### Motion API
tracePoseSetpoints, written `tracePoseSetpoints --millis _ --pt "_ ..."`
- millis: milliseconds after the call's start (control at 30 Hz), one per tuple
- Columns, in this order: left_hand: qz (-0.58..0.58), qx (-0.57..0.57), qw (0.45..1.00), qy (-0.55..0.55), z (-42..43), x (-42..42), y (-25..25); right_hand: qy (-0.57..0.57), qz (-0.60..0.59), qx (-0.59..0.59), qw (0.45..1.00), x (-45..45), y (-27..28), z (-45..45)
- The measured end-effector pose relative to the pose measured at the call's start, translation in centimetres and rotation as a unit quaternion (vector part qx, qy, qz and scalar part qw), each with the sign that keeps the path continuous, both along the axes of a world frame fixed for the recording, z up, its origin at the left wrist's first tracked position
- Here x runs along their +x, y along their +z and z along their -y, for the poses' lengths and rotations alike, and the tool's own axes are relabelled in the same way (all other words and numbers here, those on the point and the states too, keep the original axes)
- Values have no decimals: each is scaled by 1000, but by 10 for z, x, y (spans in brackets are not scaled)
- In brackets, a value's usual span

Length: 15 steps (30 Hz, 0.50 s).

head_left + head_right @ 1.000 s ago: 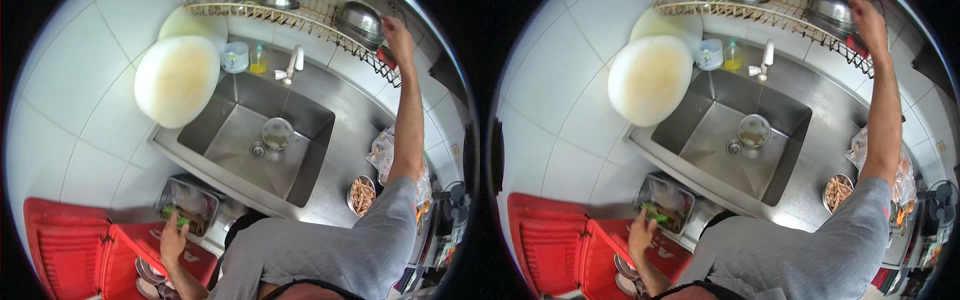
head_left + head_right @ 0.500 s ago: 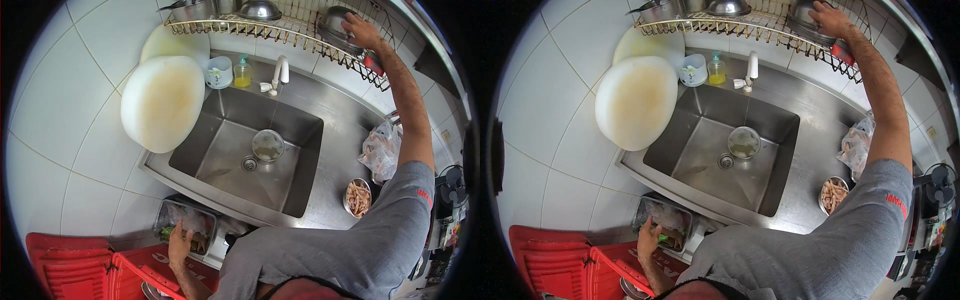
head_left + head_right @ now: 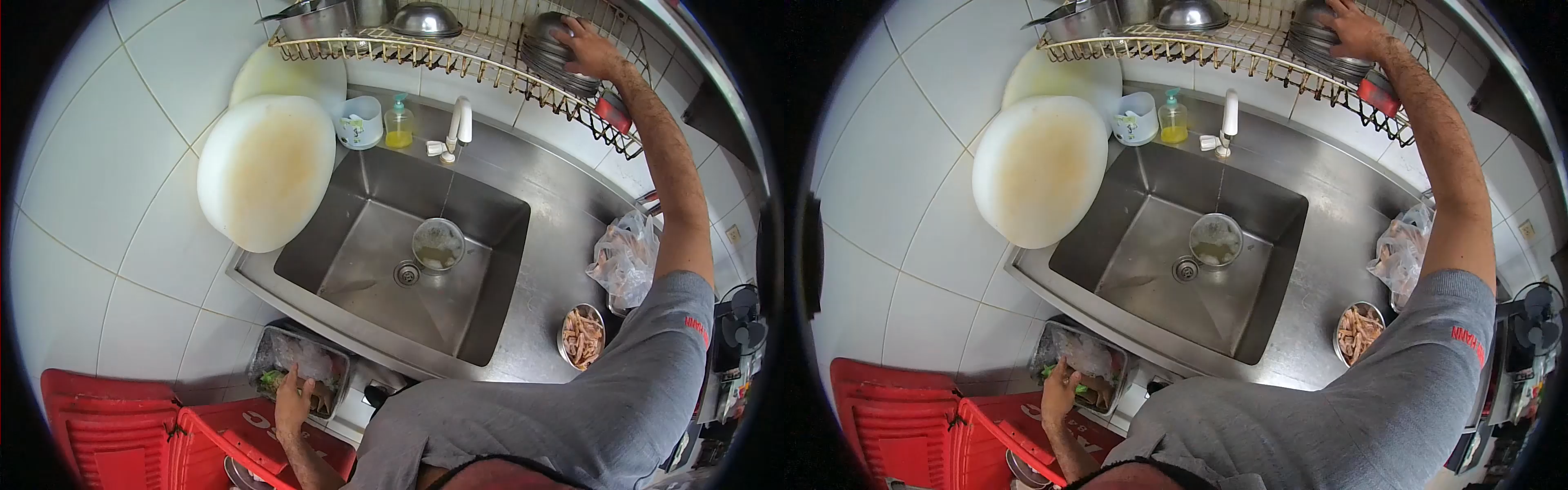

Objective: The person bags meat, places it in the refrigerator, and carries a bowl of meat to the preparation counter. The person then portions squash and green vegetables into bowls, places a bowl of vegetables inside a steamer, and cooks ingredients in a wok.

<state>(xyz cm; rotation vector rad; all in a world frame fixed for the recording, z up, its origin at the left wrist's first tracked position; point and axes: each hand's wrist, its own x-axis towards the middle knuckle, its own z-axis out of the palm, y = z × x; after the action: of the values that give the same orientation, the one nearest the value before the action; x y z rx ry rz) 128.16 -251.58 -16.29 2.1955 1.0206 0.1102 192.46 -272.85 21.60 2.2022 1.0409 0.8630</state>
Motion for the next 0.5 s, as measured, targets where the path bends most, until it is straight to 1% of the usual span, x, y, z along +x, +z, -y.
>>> tracePoseSetpoints --millis 133,233,333,400,433,500 --pt "-17 2 1000 1 8 6 8 -9 -16 -1 1000 6 -4 0" --pt "0 4 1000 -1 5 5 0 4 7 -11 1000 12 -4 -1" --pt "22 -26 999 17 -1 2 -3 -25 1 -4 1000 16 -1 -3" --pt "14 46 999 0 -3 6 7 -6 1 18 1000 33 4 -1" --pt "15 48 999 2 -4 8 10 -5 2 20 1000 39 8 -1" --pt "5 36 999 -5 -6 13 14 33 -27 50 998 52 14 0"
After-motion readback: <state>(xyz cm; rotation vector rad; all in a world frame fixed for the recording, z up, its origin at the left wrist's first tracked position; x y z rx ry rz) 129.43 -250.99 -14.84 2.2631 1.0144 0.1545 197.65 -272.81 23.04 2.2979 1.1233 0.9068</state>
